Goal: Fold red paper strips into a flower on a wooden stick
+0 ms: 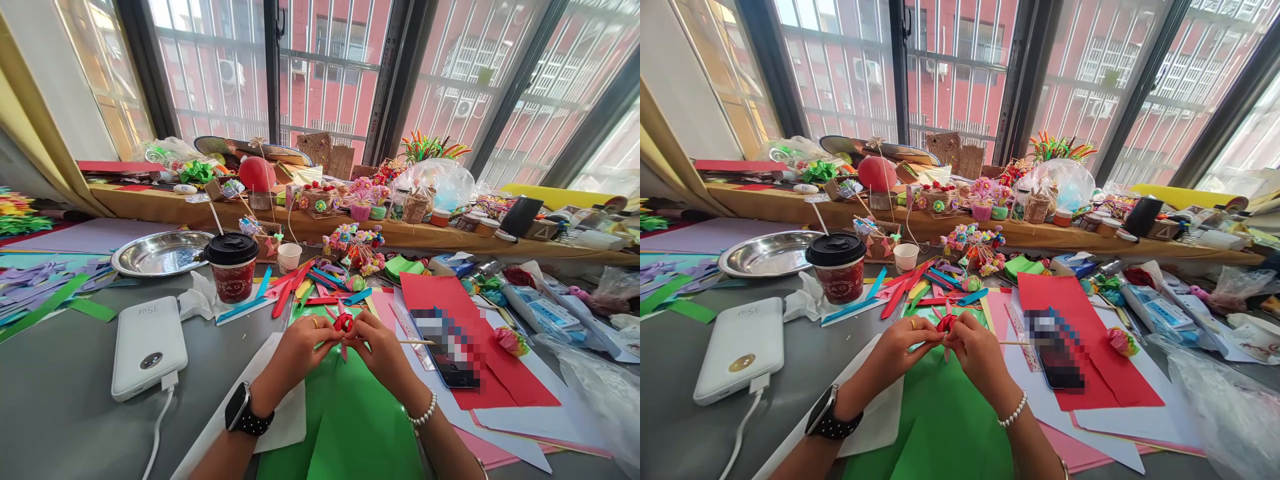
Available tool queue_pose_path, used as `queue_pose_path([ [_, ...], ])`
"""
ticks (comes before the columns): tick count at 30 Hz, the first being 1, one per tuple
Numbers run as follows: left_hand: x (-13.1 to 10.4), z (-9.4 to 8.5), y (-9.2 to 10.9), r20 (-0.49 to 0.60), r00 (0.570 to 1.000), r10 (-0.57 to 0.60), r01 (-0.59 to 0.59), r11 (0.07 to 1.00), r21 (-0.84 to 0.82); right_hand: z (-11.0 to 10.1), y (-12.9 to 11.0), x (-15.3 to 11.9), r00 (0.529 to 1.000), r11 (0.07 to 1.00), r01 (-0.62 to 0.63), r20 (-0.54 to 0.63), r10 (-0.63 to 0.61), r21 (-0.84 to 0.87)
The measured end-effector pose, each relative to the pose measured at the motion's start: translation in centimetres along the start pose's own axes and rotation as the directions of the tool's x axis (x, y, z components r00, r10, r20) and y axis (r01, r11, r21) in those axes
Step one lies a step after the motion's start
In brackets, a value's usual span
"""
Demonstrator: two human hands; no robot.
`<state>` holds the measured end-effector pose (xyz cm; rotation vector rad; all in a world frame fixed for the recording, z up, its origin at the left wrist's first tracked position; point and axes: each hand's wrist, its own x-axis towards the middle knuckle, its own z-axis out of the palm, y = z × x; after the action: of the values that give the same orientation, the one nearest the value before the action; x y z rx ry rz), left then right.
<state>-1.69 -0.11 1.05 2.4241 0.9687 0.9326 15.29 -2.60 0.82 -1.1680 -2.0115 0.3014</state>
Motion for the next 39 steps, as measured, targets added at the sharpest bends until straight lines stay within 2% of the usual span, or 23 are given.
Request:
queue_pose_path([
  [7, -0.1, 0.2, 0.0, -0.008, 0.999, 0.045, -0.044, 0.992, 0.117, 0.0, 0.1, -0.1, 0.998, 0.995, -0.059, 0.013, 0.058, 0.084],
  [12, -0.1, 0.2, 0.1, -0.008, 0.998, 0.062, -0.061, 0.995, 0.076, -0.3, 0.1, -0.1, 0.994, 0.99, -0.078, 0.08, 0.069, 0.118],
  [16, 0.0, 0.3, 0.0, -0.014, 0.999, 0.051, -0.05, 0.998, 0.035, -0.4, 0.1, 0.0, 0.993, 0.985, -0.088, 0.088, 0.076, 0.147],
  [22, -0.1, 0.5, -0.2, -0.038, 0.999, -0.002, 0.002, 1.0, 0.0, -0.3, 0.1, 0.1, 0.994, 0.977, -0.111, 0.04, 0.105, 0.182],
  [24, 0.0, 0.5, -0.3, -0.089, 0.995, -0.047, 0.041, 0.997, -0.059, -0.6, 0.1, 0.2, 0.993, 0.974, -0.117, 0.012, 0.117, 0.196],
  [26, 0.1, 0.6, -0.5, -0.146, 0.978, -0.147, 0.117, 0.974, -0.192, -1.0, 0.1, 0.2, 0.991, 0.969, -0.126, -0.013, 0.132, 0.212],
  [28, 0.3, 0.5, -0.8, -0.138, 0.942, -0.305, 0.223, 0.88, -0.42, -1.4, 0.1, 0.3, 0.989, 0.961, -0.134, -0.026, 0.144, 0.242],
  [29, 0.4, 0.5, -0.9, -0.094, 0.915, -0.392, 0.28, 0.785, -0.553, -1.7, 0.1, 0.3, 0.989, 0.955, -0.134, -0.026, 0.146, 0.263],
  [31, 0.5, 0.3, -1.0, 0.045, 0.837, -0.545, 0.384, 0.526, -0.759, -2.0, -0.1, 0.3, 0.99, 0.944, -0.125, -0.016, 0.137, 0.306],
  [33, 0.6, 0.1, -0.8, 0.188, 0.76, -0.623, 0.441, 0.281, -0.852, -2.1, -0.5, 0.2, 0.993, 0.935, -0.109, -0.002, 0.117, 0.339],
  [35, 0.7, -0.1, -0.4, 0.303, 0.75, -0.587, 0.456, 0.128, -0.881, -2.0, -1.0, 0.1, 0.995, 0.93, -0.095, 0.017, 0.095, 0.356],
  [37, 0.6, -0.2, 0.2, 0.389, 0.795, -0.466, 0.459, 0.04, -0.888, -1.8, -1.4, 0.0, 0.996, 0.928, -0.089, 0.044, 0.078, 0.363],
  [39, 0.5, -0.3, 0.5, 0.435, 0.802, -0.409, 0.473, -0.01, -0.881, -1.6, -1.6, 0.0, 0.996, 0.927, -0.088, 0.063, 0.07, 0.363],
])
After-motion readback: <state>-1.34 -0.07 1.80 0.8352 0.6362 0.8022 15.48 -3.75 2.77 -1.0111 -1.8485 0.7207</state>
